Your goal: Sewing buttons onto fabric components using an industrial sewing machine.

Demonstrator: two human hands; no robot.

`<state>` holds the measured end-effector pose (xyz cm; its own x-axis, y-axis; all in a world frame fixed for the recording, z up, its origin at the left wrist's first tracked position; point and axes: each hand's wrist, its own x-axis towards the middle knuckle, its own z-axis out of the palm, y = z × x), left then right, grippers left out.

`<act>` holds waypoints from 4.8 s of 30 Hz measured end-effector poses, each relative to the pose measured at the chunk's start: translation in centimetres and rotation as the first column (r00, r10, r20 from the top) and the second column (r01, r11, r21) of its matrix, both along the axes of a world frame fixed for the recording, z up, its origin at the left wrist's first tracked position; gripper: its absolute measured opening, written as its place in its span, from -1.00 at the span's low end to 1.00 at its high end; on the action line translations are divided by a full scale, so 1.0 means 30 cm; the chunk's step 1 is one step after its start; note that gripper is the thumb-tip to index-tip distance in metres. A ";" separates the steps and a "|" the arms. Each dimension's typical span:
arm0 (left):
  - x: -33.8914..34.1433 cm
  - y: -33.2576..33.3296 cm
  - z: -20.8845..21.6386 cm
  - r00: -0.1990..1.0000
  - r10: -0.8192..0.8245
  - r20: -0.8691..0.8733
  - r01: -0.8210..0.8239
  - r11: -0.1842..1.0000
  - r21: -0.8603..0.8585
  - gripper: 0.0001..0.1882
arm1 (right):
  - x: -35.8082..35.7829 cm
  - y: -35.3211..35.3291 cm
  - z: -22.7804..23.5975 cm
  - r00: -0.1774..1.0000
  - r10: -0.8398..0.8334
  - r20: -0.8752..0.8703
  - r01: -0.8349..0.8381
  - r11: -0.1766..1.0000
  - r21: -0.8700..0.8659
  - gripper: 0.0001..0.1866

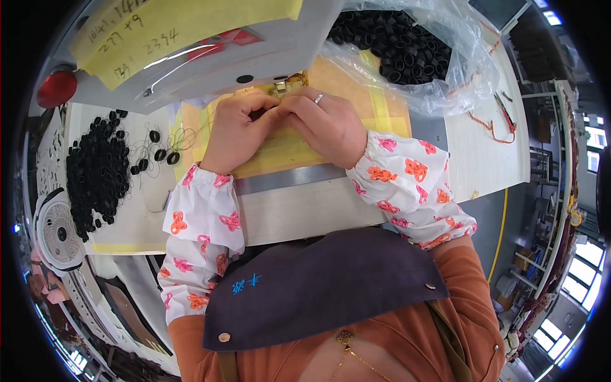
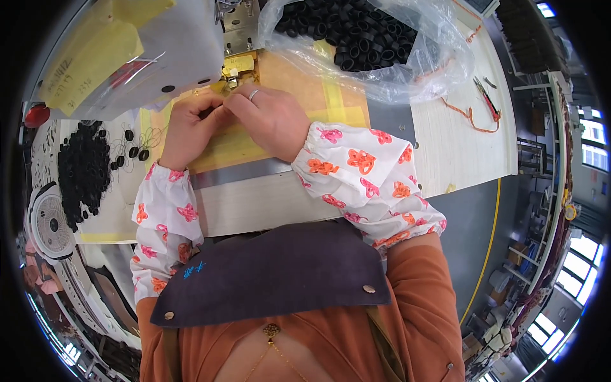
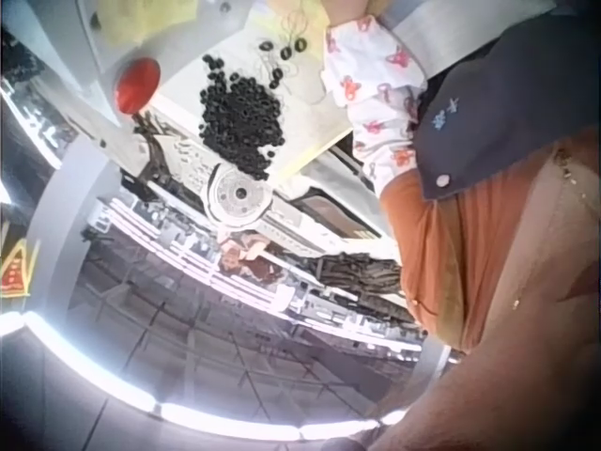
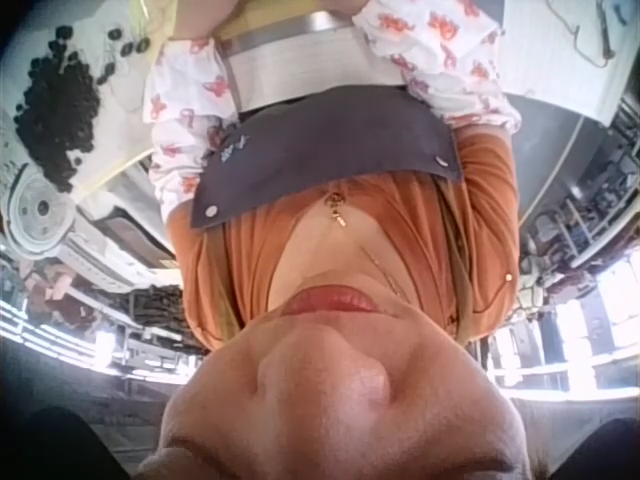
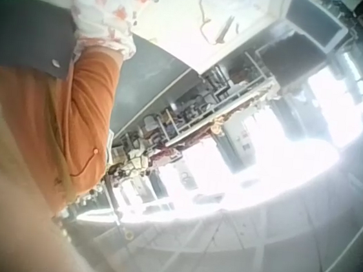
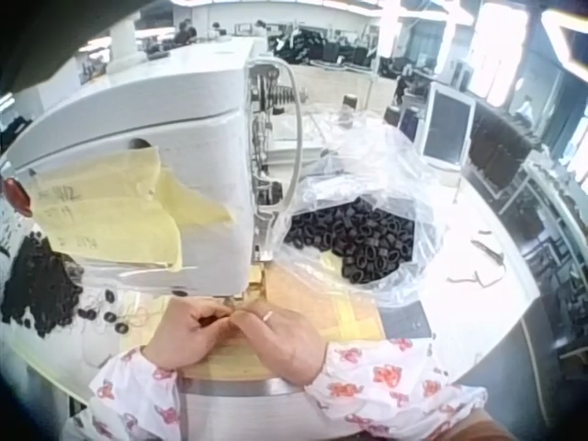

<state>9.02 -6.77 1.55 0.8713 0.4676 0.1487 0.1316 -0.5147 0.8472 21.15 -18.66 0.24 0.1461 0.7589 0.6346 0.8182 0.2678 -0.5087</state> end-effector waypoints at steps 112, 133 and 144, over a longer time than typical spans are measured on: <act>-0.031 -0.021 0.004 0.985 0.129 -0.113 -0.125 0.991 0.039 -0.83 | 0.080 0.038 0.072 0.529 -0.108 -0.842 -0.531 0.732 -0.427 -0.83; 0.042 0.031 -0.049 0.943 0.302 -0.143 -0.289 0.952 0.100 -0.77 | 0.045 0.084 -0.036 0.935 -0.230 -0.269 0.197 0.970 -0.145 -0.93; 0.042 0.039 -0.037 0.920 0.331 -0.210 -0.317 0.943 0.098 -0.71 | 0.047 0.086 -0.023 0.925 -0.234 -0.300 0.190 0.967 -0.170 -0.91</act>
<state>10.28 -5.59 0.43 0.6877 0.7259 0.0073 0.4799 -0.4621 0.7458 22.56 -16.06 -0.44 0.4882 0.7634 0.4230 0.6400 0.0163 -0.7682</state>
